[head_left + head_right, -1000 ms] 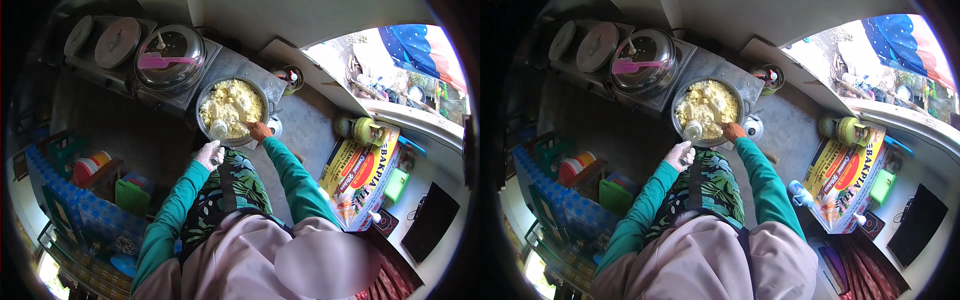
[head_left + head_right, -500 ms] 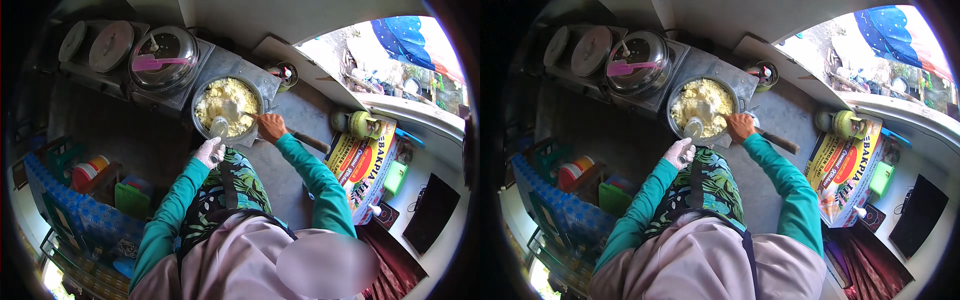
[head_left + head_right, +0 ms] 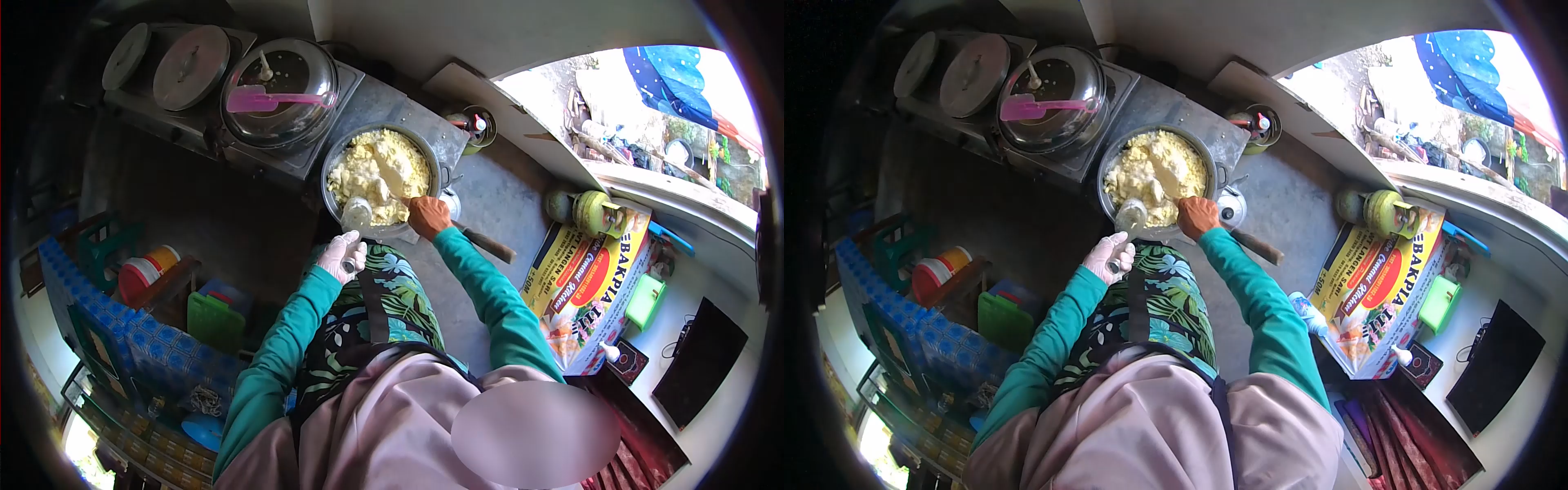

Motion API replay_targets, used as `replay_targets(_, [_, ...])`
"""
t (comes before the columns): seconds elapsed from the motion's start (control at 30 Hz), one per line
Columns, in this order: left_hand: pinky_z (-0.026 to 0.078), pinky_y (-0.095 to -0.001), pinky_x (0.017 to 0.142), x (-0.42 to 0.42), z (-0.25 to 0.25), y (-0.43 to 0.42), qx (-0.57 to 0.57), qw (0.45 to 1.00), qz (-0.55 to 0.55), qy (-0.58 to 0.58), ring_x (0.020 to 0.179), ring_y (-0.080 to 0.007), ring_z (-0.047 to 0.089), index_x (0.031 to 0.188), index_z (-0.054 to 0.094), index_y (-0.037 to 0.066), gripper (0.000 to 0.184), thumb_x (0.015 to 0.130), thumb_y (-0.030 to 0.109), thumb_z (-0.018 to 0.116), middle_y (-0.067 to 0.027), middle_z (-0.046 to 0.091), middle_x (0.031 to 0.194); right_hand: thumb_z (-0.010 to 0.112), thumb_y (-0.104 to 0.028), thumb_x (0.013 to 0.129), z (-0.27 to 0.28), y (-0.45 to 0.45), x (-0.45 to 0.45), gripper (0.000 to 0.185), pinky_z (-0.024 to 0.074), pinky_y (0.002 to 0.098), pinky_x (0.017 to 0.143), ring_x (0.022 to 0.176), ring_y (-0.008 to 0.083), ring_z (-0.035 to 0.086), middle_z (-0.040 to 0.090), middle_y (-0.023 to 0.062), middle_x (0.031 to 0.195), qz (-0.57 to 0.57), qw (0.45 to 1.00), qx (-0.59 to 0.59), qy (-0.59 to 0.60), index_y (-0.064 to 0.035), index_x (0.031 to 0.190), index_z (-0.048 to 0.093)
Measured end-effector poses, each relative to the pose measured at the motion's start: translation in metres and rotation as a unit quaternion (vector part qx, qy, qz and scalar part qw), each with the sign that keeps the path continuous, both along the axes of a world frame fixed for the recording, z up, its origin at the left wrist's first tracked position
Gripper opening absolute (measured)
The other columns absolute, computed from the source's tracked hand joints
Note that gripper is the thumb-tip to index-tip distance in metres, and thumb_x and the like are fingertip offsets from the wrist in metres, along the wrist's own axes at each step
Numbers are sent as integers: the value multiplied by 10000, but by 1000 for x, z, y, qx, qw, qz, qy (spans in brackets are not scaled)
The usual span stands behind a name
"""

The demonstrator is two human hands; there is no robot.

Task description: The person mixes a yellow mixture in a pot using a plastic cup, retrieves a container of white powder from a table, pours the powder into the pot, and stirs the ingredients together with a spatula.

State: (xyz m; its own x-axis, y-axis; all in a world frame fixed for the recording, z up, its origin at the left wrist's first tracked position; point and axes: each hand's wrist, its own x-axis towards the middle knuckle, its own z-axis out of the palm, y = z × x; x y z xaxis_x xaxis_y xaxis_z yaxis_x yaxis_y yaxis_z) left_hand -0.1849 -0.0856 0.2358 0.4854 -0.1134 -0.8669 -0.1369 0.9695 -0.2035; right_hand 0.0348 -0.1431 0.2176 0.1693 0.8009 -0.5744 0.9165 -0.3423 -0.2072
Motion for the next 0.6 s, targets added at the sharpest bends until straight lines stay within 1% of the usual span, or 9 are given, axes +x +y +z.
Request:
replay_targets(0.07, [334,-220,357,-3,-8,0,4,1000,-5,-8,437,-116,411,833,401,98,147,872,230,453,-53,463,639,444,-133,775,14,1,1,206,453,432,490,613,317,599,581,158,656,21,996,76,-45,-105,912,596])
replay_targets(0.17, [333,-216,359,3,0,7,32,999,-12,-10,446,-114,412,837,400,104,133,869,218,460,-56,466,653,433,-147,796,21,5,18,226,451,424,483,611,312,600,579,152,646,64,993,57,-77,-111,952,592])
replay_targets(0.2, [335,-217,358,4,0,11,2,1000,1,-6,445,-113,411,841,398,107,130,867,216,463,-55,467,650,424,-147,803,26,2,25,244,443,418,474,606,308,599,578,146,648,64,993,56,-83,-121,986,584])
replay_targets(0.23, [336,-218,356,2,-1,12,-32,999,14,-1,445,-112,409,845,396,110,127,866,214,466,-54,469,647,415,-106,781,48,5,27,390,451,399,466,574,287,590,576,131,637,64,992,27,-103,-225,1126,552])
replay_targets(0.33, [341,-221,355,3,-10,11,-23,1000,15,0,444,-116,411,842,395,109,136,865,219,471,-55,472,644,437,-98,767,74,10,37,380,452,395,466,555,287,585,572,130,626,75,989,73,-105,-197,1114,557])
replay_targets(0.4, [348,-228,356,6,-15,12,-18,1000,16,8,446,-122,417,833,403,109,141,865,228,471,-57,474,644,438,-132,785,58,19,44,217,430,400,445,558,282,591,582,104,615,97,977,128,-140,-123,930,600])
replay_targets(0.43, [348,-228,356,8,-17,13,-15,1000,18,6,446,-122,417,833,403,109,141,865,228,471,-57,474,644,438,-132,785,42,27,46,217,430,400,445,558,282,591,582,104,615,99,976,131,-142,-123,930,600])
replay_targets(0.5, [357,-228,349,6,-19,14,-47,999,20,-1,427,-124,434,830,410,119,170,848,259,505,-57,495,645,459,-131,759,-2,46,48,221,446,407,454,575,282,600,597,105,635,149,983,31,-102,-111,923,605])
replay_targets(0.6, [355,-235,352,4,-10,15,-8,999,31,-4,420,-125,428,828,402,121,162,859,256,486,-65,491,643,472,-140,743,-52,73,65,214,467,405,478,588,277,607,609,121,662,217,972,-12,-85,-107,905,609])
